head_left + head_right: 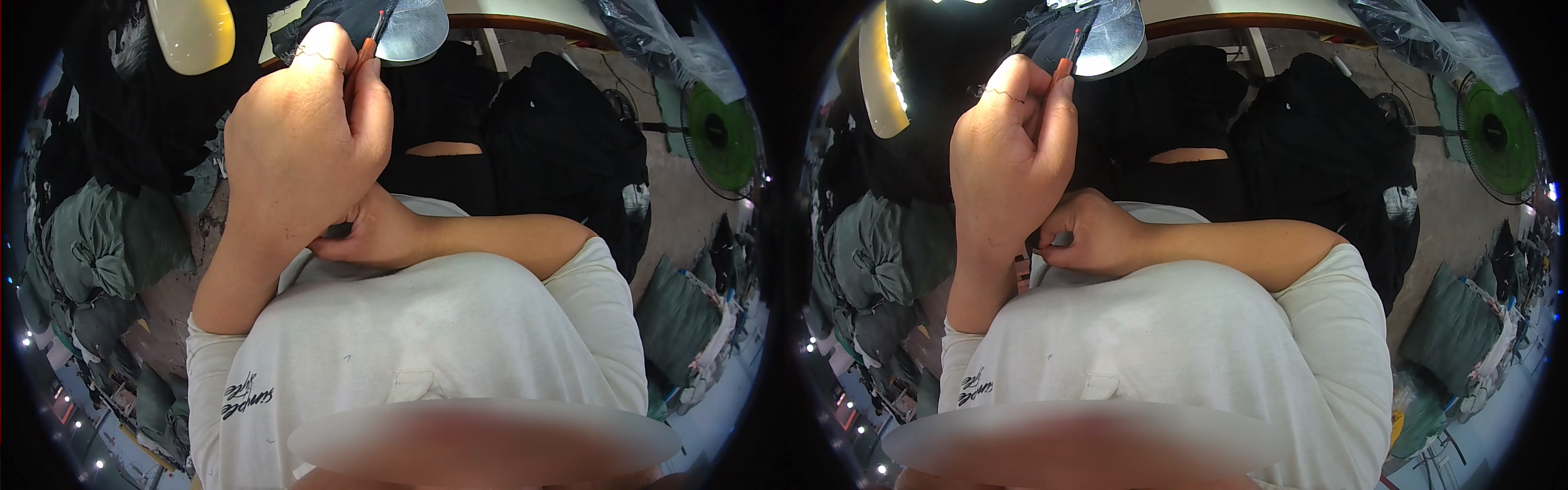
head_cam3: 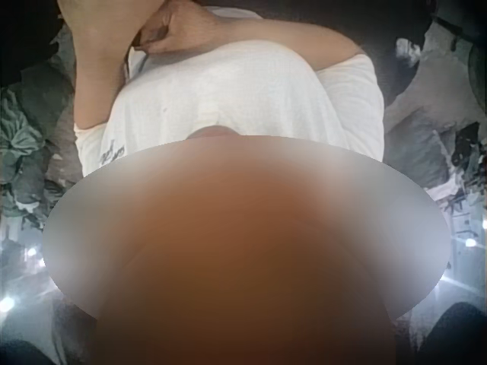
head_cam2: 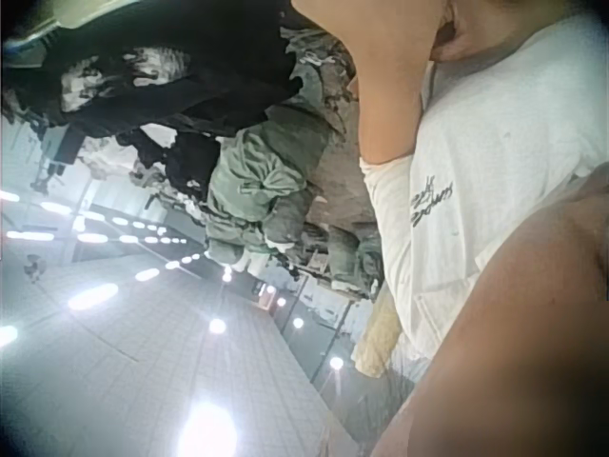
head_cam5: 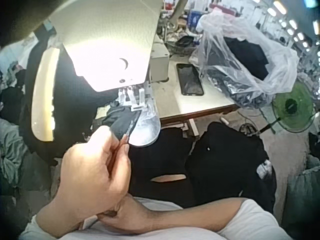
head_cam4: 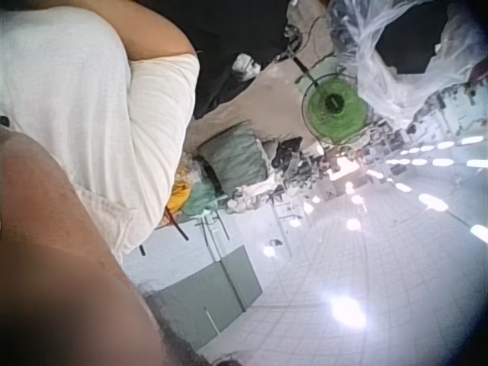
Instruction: Repairing a black garment by using a seam ripper to remove threads.
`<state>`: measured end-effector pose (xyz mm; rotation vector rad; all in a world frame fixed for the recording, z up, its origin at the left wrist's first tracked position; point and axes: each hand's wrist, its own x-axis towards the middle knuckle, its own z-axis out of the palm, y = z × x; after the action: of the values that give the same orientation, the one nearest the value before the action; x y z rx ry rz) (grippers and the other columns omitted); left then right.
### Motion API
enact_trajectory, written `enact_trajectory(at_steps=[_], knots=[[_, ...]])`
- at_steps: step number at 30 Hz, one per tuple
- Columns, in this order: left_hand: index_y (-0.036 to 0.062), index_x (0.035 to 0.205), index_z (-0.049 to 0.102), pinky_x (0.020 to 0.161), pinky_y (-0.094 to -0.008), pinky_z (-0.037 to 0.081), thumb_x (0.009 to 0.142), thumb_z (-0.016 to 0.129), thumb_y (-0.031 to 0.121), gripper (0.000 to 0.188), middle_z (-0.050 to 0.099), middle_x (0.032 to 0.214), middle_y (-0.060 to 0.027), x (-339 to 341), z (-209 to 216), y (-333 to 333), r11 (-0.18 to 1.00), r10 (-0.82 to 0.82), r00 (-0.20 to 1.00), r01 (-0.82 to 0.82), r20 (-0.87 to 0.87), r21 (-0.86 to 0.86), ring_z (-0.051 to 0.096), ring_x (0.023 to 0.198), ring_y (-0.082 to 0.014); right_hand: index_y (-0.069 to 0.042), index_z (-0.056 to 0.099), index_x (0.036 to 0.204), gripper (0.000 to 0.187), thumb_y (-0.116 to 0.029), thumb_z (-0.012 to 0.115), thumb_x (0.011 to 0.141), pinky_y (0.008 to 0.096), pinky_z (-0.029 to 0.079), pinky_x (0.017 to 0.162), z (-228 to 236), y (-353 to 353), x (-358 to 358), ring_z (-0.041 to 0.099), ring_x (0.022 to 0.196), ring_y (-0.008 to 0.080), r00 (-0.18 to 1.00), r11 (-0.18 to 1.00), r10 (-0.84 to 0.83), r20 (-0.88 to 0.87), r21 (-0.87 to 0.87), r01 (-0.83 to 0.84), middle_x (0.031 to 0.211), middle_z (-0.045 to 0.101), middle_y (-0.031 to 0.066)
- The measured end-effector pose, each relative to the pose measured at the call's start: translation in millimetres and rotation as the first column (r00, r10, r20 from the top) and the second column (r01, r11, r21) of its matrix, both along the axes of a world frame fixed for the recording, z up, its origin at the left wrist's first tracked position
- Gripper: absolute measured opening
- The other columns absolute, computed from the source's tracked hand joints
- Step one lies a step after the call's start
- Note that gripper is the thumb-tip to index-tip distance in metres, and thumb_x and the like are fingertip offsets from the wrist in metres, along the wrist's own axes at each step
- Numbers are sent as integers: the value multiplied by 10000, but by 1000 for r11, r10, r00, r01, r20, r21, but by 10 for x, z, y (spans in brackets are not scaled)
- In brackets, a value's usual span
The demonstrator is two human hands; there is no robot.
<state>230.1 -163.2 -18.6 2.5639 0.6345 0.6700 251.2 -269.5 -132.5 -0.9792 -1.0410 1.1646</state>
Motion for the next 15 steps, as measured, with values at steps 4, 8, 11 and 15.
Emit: enact_trajectory(at_steps=[4, 8, 11, 15], knots=[[28, 824, 558, 449, -283, 295, 951, 676, 79, 181, 521, 525, -37, -2, 9, 1, 1000, -3, 1000, 3, 7, -11, 414, 439, -92, -13, 726, 783, 57, -65, 742, 798, 341, 550, 739, -20, 0, -2, 706, 797, 235, 1000, 1000, 10, 6, -2, -10, 841, 736, 114], [26, 824, 557, 450, -271, 299, 954, 677, 79, 185, 522, 524, -38, 6, 10, -9, 1000, 12, 1000, -12, -4, -12, 417, 443, -86, -14, 727, 782, 49, -59, 739, 795, 342, 552, 723, -17, -4, 4, 705, 786, 235, 1000, 1000, 20, 8, -3, -20, 842, 736, 112], [43, 810, 574, 452, -319, 391, 936, 672, 114, 175, 561, 542, -67, 28, 24, -4, 1000, 26, 999, -26, -28, 17, 519, 463, -180, -12, 725, 781, 48, -57, 738, 789, 342, 554, 722, 0, -13, 7, 704, 784, 239, 999, 999, 28, -17, -22, -28, 844, 734, 114], [61, 796, 593, 458, -366, 491, 920, 663, 156, 171, 605, 561, -96, 51, 62, -5, 998, 55, 995, -54, -82, 9, 626, 485, -284, -11, 727, 785, 46, -56, 739, 785, 342, 556, 724, -35, -7, -2, 707, 789, 238, 999, 999, 34, -22, -2, -34, 850, 734, 114]])
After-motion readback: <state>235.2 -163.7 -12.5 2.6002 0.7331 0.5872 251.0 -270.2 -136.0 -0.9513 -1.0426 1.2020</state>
